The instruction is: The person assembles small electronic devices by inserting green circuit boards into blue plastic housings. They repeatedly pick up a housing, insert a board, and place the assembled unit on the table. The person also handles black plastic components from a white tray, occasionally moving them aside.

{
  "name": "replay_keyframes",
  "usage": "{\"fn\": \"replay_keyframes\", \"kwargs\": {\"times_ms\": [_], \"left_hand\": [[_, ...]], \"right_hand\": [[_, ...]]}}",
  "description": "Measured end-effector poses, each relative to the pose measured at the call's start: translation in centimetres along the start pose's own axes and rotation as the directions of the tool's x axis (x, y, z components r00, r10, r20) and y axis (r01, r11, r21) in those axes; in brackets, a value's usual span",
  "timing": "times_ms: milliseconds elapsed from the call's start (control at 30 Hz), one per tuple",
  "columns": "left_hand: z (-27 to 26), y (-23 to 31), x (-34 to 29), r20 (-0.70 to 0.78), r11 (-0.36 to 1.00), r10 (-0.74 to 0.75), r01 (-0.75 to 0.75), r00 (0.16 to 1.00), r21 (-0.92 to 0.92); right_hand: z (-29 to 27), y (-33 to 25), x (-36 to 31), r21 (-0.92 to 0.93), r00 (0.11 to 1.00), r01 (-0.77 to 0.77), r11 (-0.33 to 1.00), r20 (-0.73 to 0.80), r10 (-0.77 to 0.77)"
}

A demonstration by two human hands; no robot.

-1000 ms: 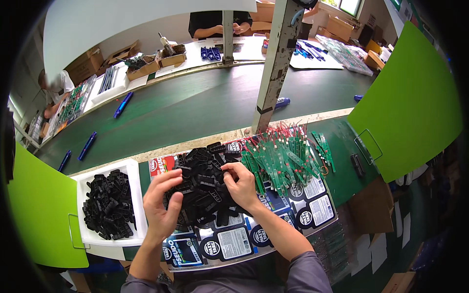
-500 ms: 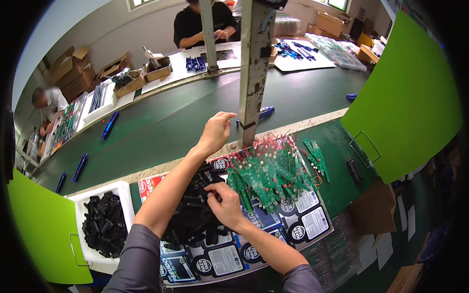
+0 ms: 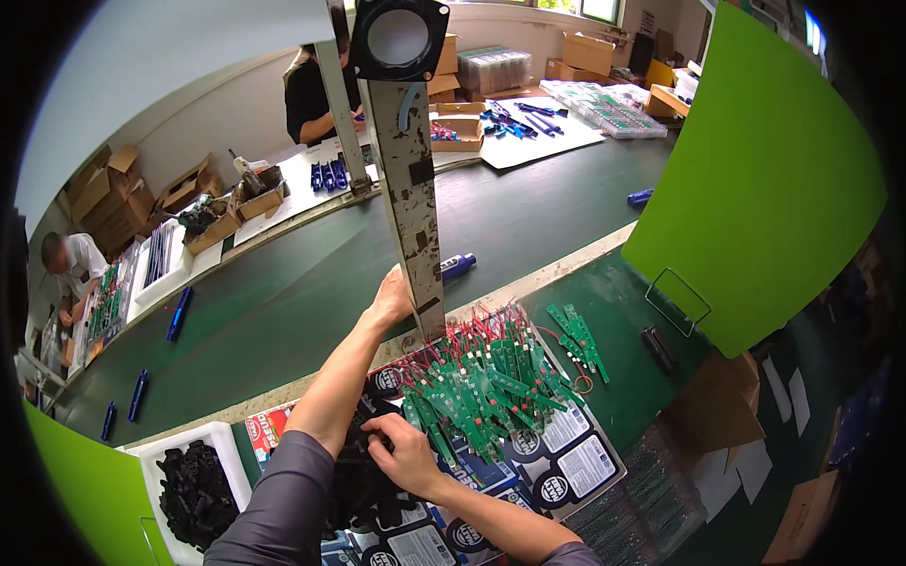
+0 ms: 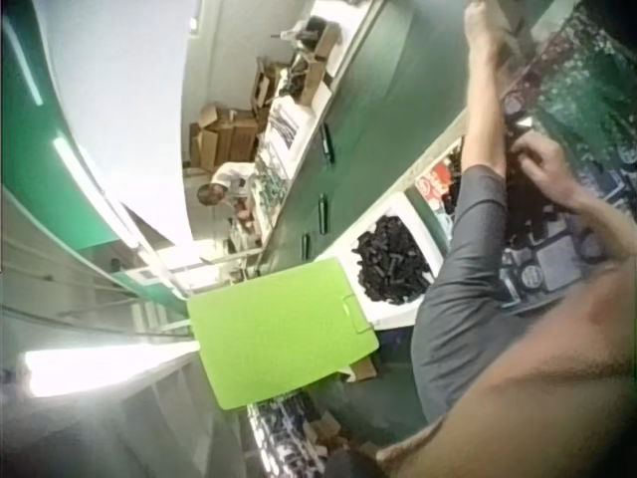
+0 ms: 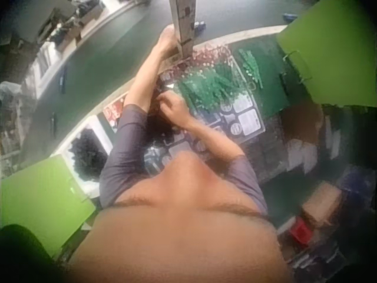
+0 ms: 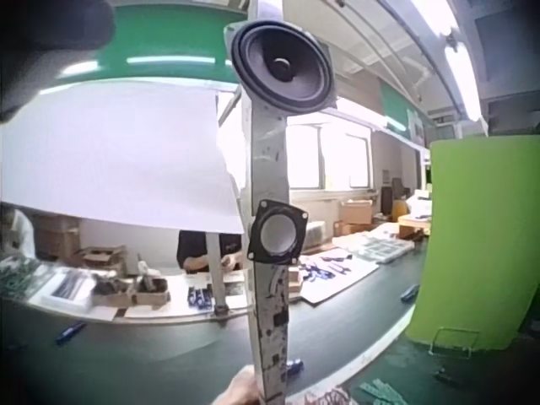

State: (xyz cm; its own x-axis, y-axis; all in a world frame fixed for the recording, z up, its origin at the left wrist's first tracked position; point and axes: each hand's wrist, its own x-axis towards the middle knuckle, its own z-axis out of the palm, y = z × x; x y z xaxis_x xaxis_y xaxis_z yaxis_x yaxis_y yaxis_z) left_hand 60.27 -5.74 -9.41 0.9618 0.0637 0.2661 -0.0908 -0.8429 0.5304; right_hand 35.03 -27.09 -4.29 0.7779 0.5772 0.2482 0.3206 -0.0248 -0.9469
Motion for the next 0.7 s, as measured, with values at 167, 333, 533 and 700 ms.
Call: {"fn": "replay_keyframes", "kwargs": {"times_ms": [167,333,533,700], "left_hand": [[-6.7,3.7,-4.3,-0.023,0.991,-0.022,0.019,0.999,-0.13],[-13.5,5.0,-13.1,0.145,0.614,-0.292,0.302,0.945,-0.729],[-17.1,10.8,-25.2,0.051,0.383,-0.411,0.223,0.91,-0.896],[-17.2,13.5,-32.9,-0.087,0.37,-0.492,0.117,0.866,-0.922]], "right_hand": [[-0.4,0.3,0.0,-0.009,0.999,-0.002,1.0,-0.037,0.002],[0.0,0.9,0.1,-0.017,0.998,0.031,0.999,-0.059,-0.032],[0.1,0.9,-0.1,-0.01,0.998,0.018,1.0,-0.065,-0.018],[-0.3,0.2,0.4,-0.029,0.998,0.056,0.998,-0.032,-0.057]]}}
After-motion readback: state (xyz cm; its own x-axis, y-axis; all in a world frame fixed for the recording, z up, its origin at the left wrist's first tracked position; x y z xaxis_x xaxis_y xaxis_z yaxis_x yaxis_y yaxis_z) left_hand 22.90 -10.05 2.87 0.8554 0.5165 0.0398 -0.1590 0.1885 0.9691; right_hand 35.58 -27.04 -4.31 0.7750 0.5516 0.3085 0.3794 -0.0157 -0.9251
